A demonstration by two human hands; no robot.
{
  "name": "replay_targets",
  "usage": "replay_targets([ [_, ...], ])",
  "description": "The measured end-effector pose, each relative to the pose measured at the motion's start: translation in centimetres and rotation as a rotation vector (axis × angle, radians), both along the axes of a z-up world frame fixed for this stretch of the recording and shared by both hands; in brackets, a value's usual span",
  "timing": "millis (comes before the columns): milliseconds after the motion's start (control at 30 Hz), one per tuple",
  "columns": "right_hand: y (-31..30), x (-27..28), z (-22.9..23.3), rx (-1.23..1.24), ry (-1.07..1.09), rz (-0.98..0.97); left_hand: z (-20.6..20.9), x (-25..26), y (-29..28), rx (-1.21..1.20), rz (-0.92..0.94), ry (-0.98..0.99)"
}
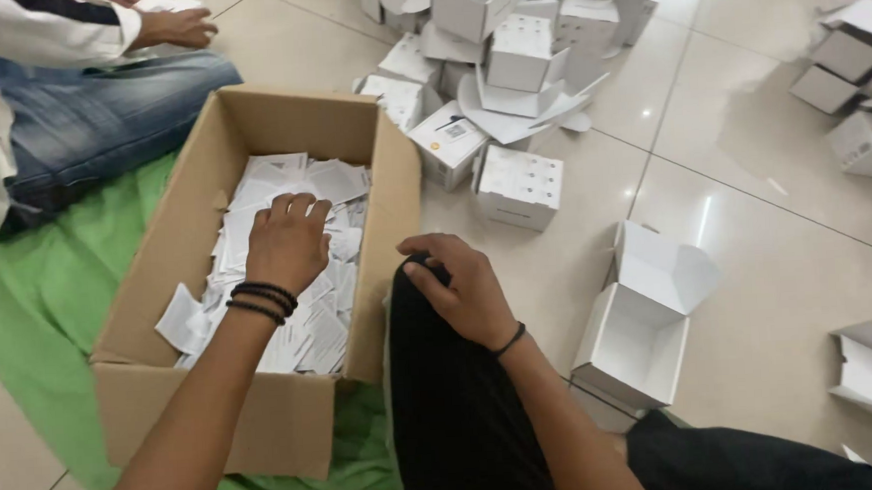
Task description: The person folds and assembles small cardboard product boxes and inserts printed documents into them.
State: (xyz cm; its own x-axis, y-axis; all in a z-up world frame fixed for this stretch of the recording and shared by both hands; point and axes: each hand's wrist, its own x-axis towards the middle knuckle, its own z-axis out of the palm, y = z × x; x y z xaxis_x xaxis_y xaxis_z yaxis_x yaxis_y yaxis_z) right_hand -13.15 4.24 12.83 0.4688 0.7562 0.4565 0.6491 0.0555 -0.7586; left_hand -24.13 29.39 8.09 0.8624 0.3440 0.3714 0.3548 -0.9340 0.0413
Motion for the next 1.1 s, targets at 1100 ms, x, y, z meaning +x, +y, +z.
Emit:
replay_targets([
  [1100,11.9,-4.6,-3.2,-0.198,0.126,-0.114,-2.7,-7.2,5.9,-1.638,-0.105,-0.510],
])
